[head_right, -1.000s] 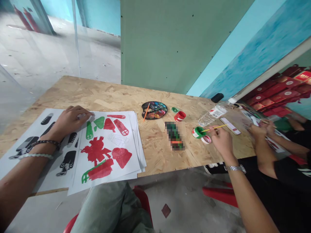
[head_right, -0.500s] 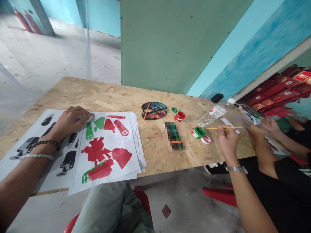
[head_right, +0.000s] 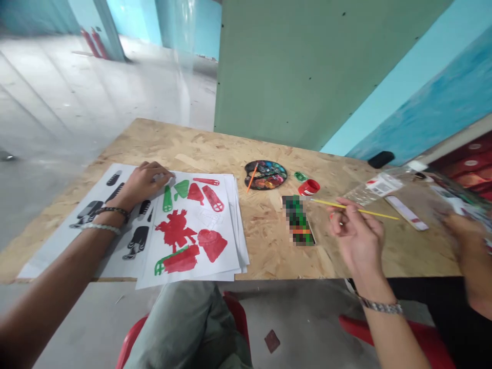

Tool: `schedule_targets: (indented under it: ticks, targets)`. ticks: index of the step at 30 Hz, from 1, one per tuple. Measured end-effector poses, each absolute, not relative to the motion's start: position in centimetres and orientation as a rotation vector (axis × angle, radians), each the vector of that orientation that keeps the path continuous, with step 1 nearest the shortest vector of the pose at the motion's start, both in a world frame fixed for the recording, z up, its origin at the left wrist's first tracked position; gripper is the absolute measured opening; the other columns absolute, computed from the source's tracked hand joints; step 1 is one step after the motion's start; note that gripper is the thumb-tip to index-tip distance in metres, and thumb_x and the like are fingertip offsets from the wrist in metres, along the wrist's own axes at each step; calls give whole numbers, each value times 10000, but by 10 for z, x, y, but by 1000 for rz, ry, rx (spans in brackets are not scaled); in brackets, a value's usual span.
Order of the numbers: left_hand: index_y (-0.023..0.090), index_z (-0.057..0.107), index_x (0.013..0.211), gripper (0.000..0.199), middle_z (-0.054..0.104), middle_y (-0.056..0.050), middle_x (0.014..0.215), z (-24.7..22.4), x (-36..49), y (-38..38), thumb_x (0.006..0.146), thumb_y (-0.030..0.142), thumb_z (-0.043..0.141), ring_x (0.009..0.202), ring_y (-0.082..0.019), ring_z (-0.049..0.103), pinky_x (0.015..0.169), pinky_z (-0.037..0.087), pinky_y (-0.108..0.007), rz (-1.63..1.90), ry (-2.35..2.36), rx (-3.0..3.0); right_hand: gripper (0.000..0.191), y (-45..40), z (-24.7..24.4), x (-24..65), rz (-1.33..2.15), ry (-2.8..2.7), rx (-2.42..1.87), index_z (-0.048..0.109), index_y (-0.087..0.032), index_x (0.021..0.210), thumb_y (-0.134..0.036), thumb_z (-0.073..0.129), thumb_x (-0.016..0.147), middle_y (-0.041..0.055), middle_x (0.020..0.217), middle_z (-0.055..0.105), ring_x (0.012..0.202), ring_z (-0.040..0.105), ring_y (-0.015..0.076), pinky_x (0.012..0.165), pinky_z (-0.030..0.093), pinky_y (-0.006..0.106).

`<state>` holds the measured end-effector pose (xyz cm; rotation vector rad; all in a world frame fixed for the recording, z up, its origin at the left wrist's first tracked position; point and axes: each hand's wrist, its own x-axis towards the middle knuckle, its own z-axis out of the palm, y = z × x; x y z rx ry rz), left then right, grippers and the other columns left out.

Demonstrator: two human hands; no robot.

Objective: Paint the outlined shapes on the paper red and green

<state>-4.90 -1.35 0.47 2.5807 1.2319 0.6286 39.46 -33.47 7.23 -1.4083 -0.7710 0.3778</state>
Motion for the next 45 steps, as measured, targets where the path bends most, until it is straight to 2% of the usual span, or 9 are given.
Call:
schedule_targets:
  ticks: [5, 11, 14, 18, 24, 32, 36, 41, 45]
  targets:
    - [210, 848, 1108, 441, 765, -137, 1230, 5, -47, -16, 1010, 423, 475, 1162, -331, 644, 1101, 502, -490, 627, 1253, 2534, 231, -263, 69, 291, 753, -995, -1169, 829, -270, 1078, -462, 805, 952, 31, 906, 757, 509, 515, 84, 437, 406, 265]
    - [218, 842, 1111, 390, 757, -123, 1210, 3, -46, -17, 990, 363, 502, 1146, -322, 642, 1071, 502, -506, 640, 1258, 2524, 287, -193, 47, 240, 889, -1169, -1021, 756, -246, 952, -515, 855, 931, -21, 816, 705, 488, 530, 60, 421, 429, 223]
    - [216, 819, 1130, 362, 745, -127, 1186, 1, -43, -20, 985, 348, 514, 1154, -325, 636, 1067, 501, -512, 642, 1289, 2547, 271, -181, 26, 236, 912, -1216, -1033, 770, -247, 970, -509, 836, 948, -24, 783, 719, 471, 536, 63, 422, 444, 227]
    - [206, 770, 1162, 341, 716, -146, 1226, 1, -40, -25, 988, 409, 558, 1190, -345, 608, 1079, 498, -524, 608, 1319, 2643, 272, -182, 5, 236, 992, -1247, -1068, 825, -259, 1080, -508, 799, 975, 20, 915, 799, 509, 596, 81, 468, 510, 261]
    - [237, 732, 1143, 315, 687, -119, 1217, 1, -39, -25, 1009, 443, 535, 1196, -350, 577, 1088, 475, -542, 545, 1337, 2638, 242, -194, -9, 243, 903, -1119, -1184, 762, -243, 885, -433, 912, 886, -18, 695, 717, 463, 526, 84, 412, 435, 234]
    - [273, 716, 1117, 310, 651, -79, 1174, 1, -43, -21, 1012, 447, 481, 1177, -332, 586, 1077, 484, -515, 511, 1341, 2584, 252, -192, -4, 247, 1043, -1071, -1176, 722, -241, 812, -396, 903, 897, -16, 676, 716, 422, 437, 55, 370, 338, 208]
    - [255, 720, 1157, 340, 654, -90, 1192, 4, -41, -23, 1019, 439, 469, 1188, -328, 582, 1087, 508, -522, 474, 1356, 2602, 216, -191, -2, 250, 1082, -1078, -1156, 729, -257, 814, -359, 891, 916, -22, 693, 703, 428, 419, 50, 379, 311, 218]
    - [353, 730, 1158, 308, 670, -78, 1203, 7, -39, -25, 1015, 438, 471, 1190, -318, 579, 1104, 535, -525, 435, 1408, 2606, 140, -192, -2, 253, 1077, -1151, -1157, 739, -303, 900, -365, 851, 955, -27, 720, 653, 452, 412, 74, 384, 313, 258]
    - [357, 734, 1161, 325, 677, -79, 1211, 8, -38, -25, 1008, 439, 459, 1200, -324, 589, 1108, 545, -543, 410, 1419, 2608, 101, -193, -2, 254, 1077, -1165, -1170, 752, -328, 923, -352, 846, 952, -6, 749, 635, 461, 416, 99, 375, 322, 302]
